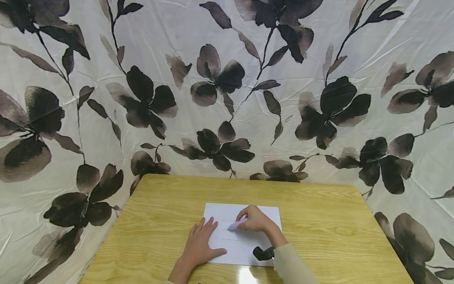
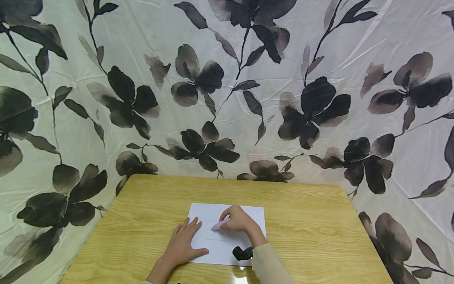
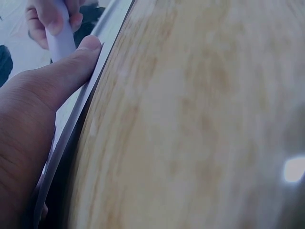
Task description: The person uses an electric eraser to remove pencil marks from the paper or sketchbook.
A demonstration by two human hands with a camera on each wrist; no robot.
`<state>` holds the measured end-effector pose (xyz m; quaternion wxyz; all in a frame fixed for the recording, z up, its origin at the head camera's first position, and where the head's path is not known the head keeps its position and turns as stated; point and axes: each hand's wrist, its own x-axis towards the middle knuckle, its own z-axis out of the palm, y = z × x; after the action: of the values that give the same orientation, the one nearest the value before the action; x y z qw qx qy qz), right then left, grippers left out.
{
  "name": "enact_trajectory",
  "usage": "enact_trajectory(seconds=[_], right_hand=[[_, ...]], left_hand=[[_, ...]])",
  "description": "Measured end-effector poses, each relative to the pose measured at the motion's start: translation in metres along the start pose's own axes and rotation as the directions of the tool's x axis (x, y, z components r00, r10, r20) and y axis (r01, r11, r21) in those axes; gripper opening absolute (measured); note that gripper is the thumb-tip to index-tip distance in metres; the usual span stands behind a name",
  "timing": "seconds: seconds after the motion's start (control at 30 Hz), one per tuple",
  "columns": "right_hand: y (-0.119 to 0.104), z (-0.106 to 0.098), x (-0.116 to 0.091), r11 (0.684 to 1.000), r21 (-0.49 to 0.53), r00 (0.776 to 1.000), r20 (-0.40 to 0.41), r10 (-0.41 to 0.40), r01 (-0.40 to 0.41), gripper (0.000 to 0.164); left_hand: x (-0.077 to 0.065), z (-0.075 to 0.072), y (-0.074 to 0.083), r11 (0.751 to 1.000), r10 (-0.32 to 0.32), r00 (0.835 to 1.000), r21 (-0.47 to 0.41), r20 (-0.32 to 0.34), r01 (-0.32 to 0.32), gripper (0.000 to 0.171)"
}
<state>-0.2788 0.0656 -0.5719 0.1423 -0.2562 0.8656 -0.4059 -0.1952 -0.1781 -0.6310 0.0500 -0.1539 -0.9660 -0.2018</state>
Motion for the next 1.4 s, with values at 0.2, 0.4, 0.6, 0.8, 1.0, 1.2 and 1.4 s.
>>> enact_trajectory(seconds=[0.2,0.4,0.6,0.8,1.0,1.2,1.4], right_hand=[[-0.0010,-0.0006,0.0016,1.000,-0.005,1.000,0.003,0.009,-0.008,0.013],[-0.0010,-0.0017,-0.0018,1.000,0.000,1.000,0.003,0.012,-0.012,0.012],[0.0003,0.0022,-0.0002,1.000,0.002,1.000,-0.002,0.002,-0.002,0.012],[0.0011,0.0018,-0.0004,0.999,-0.033,1.000,-0.007,0.011,-0.011,0.010],[0.0014,-0.0010,-0.0028,0.999,-0.045,1.000,-0.009,0.009,-0.009,0.011],[0.0003,0.0033,-0.0006,1.000,-0.027,1.000,-0.014,-0.005,0.005,0.011],[0.0025,0.0009,-0.0018,0.999,-0.041,1.000,-0.015,0.017,-0.017,0.011]], left_hand=[[0.0008,-0.0008,0.0017,1.000,0.000,1.000,0.001,0.001,0.000,0.101],[0.0004,-0.0009,0.0020,1.000,-0.002,1.000,-0.001,-0.002,0.002,0.101],[0.0001,0.0012,0.0021,1.000,-0.006,1.000,-0.001,0.008,0.006,0.101],[0.0003,0.0011,0.0024,1.000,-0.002,1.000,-0.002,0.006,0.002,0.101],[-0.0007,-0.0005,0.0011,1.000,-0.002,1.000,0.005,-0.014,0.002,0.100],[-0.0004,0.0044,-0.0002,1.000,0.006,1.000,0.013,-0.012,-0.006,0.101],[-0.0017,-0.0002,0.0016,1.000,0.005,1.000,0.004,-0.017,-0.005,0.100]])
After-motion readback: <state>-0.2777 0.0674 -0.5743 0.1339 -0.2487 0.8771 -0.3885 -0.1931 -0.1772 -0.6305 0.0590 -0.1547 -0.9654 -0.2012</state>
